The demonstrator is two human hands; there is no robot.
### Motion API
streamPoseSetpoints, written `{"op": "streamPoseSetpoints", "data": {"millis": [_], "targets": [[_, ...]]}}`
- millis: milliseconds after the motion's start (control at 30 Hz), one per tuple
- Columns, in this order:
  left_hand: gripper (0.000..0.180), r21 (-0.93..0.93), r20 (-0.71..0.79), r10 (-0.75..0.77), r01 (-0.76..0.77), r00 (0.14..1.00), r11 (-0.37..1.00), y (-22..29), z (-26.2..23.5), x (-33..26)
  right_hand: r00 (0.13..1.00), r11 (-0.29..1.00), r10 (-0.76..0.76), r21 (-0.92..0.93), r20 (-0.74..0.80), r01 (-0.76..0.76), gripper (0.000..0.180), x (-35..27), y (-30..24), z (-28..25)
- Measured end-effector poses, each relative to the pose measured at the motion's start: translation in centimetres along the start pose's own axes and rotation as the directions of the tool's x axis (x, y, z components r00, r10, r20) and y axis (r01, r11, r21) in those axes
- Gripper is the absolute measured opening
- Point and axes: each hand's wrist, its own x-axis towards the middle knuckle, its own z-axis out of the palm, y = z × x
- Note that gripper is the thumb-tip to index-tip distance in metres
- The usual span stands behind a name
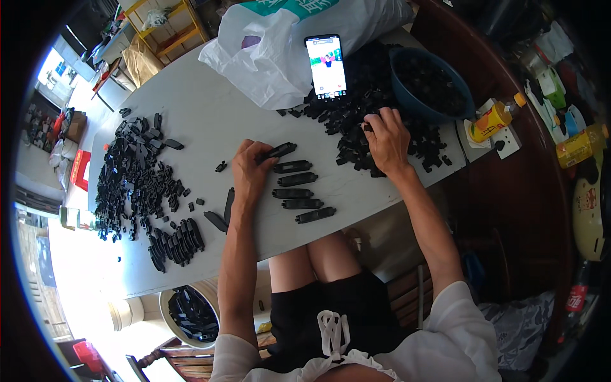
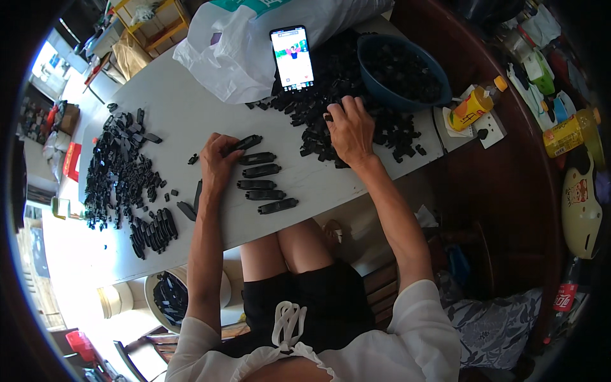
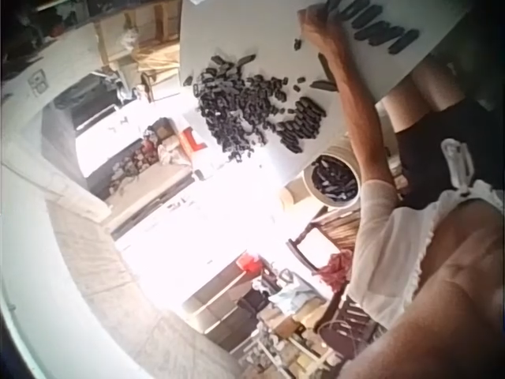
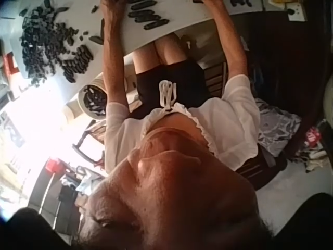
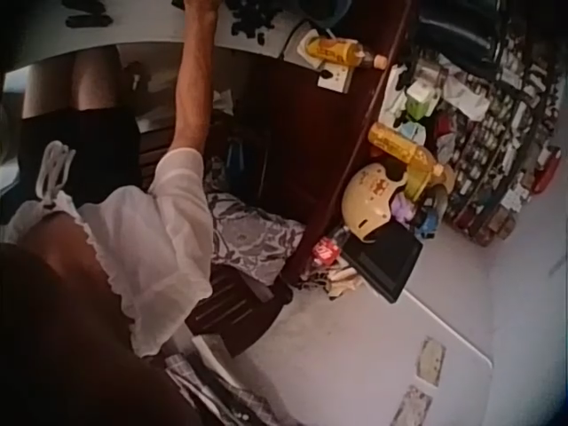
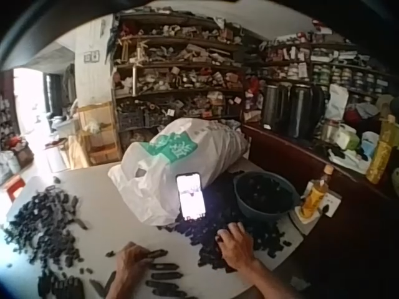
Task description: Assemble small black plastic components by hand at a workbench.
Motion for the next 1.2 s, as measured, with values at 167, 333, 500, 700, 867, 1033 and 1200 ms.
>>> {"op": "streamPoseSetpoints", "data": {"millis": [167,333,500,700,867,1033,1200], "targets": [[0.025,0.002,0.003,-0.005,0.005,1.0,1.0,-0.1,0.0,-0.1,0.99,0.997,-0.034,-0.063,0.135,0.043,0.009,0.9,-0.1,-0.5],[0.025,0.006,0.002,-0.009,0.009,1.0,1.0,0.0,-0.1,0.0,0.974,0.991,-0.108,-0.057,0.197,0.121,0.011,1.3,0.3,-1.1],[0.025,-0.002,-0.002,0.003,-0.003,1.0,1.0,-0.4,0.1,0.0,0.93,0.999,-0.038,0.035,0.366,0.027,0.015,2.1,0.0,-2.4],[0.025,-0.041,-0.008,0.009,-0.009,1.0,0.999,-0.6,0.2,-0.1,0.895,0.959,0.073,0.217,0.441,-0.185,0.019,2.9,0.6,-2.5],[0.025,-0.037,-0.001,0.001,-0.001,1.0,0.999,0.0,0.1,-0.1,0.798,0.814,0.166,0.376,0.58,-0.443,0.013,3.3,1.3,-2.8],[0.025,-0.035,-0.006,0.004,-0.004,1.0,0.999,-0.3,0.1,-0.1,0.791,0.687,0.32,0.447,0.521,-0.572,0.012,3.8,0.7,-2.7],[0.025,-0.04,-0.01,-0.001,0.0,1.0,0.999,-0.4,0.4,0.0,0.859,0.736,0.325,0.465,0.394,-0.492,0.019,2.8,0.9,-0.7]]}}
